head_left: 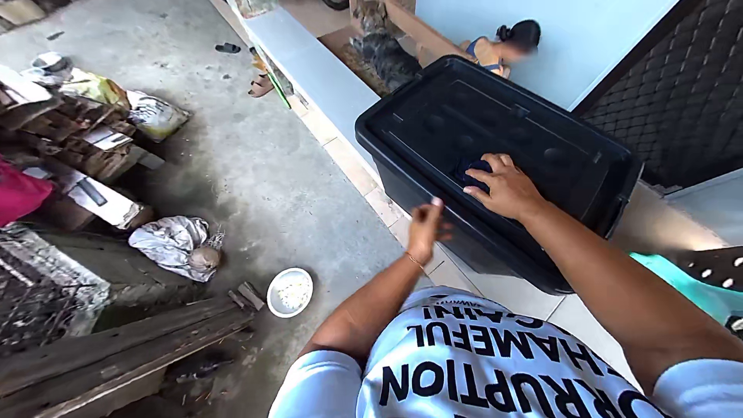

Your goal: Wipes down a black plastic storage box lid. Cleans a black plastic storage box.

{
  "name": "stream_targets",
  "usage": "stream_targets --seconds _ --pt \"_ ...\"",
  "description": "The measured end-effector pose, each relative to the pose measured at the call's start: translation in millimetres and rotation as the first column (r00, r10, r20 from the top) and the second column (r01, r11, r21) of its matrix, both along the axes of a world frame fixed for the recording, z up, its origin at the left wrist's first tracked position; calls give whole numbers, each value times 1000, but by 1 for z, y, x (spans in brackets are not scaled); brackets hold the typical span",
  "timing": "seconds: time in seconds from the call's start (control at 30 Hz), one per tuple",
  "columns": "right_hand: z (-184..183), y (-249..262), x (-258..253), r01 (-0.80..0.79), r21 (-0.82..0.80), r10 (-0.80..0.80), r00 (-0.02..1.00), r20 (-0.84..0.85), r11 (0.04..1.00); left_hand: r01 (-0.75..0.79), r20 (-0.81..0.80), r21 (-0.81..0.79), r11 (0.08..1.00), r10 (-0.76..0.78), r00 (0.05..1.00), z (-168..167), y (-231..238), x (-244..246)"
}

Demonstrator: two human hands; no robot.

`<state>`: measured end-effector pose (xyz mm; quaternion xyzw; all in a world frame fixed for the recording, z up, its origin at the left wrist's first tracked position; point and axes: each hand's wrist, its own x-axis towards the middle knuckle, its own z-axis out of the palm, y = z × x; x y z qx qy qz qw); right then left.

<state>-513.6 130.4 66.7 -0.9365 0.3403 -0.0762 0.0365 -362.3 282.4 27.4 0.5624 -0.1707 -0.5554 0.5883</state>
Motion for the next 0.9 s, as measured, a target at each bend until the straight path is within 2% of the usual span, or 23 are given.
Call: stream_targets --seconds 0.17,0.23,0.3,0.4,0.5,0.57,0.67,0.73,0.83,0.9 --pt "17 21 43 174 -28 -176 955 -237 984 -313 197 -37 949 314 929 -9 -83 159" --pt "17 28 56 259 -37 -258 918 -300 965 -308 256 -33 951 306 917 -5 -111 197" --pt "17 28 63 338 -30 -328 883 -335 941 -207 329 -4 978 197 924 0 -132 216" --pt "17 26 64 400 -11 -384 872 -303 916 -75 392 8 997 66 918 -5 -157 228" --pt "14 24 61 460 69 -436 872 -224 885 -74 385 -74 994 97 918 -19 -167 228" --pt "10 22 54 467 170 -460 884 -82 867 -105 389 -127 986 147 909 -25 -166 222" --pt "17 15 53 398 333 -495 816 298 855 -81 430 -136 987 132 893 -28 -158 214" --pt "17 9 75 340 242 -414 803 428 909 -25 472 -112 993 75 878 -26 -150 209" --pt "-6 -5 118 236 94 -254 918 305 967 57 533 -57 997 -18 846 -23 -133 203" --pt "-16 -19 138 187 4 -182 951 249 982 74 536 -53 996 -34 844 -21 -135 204"
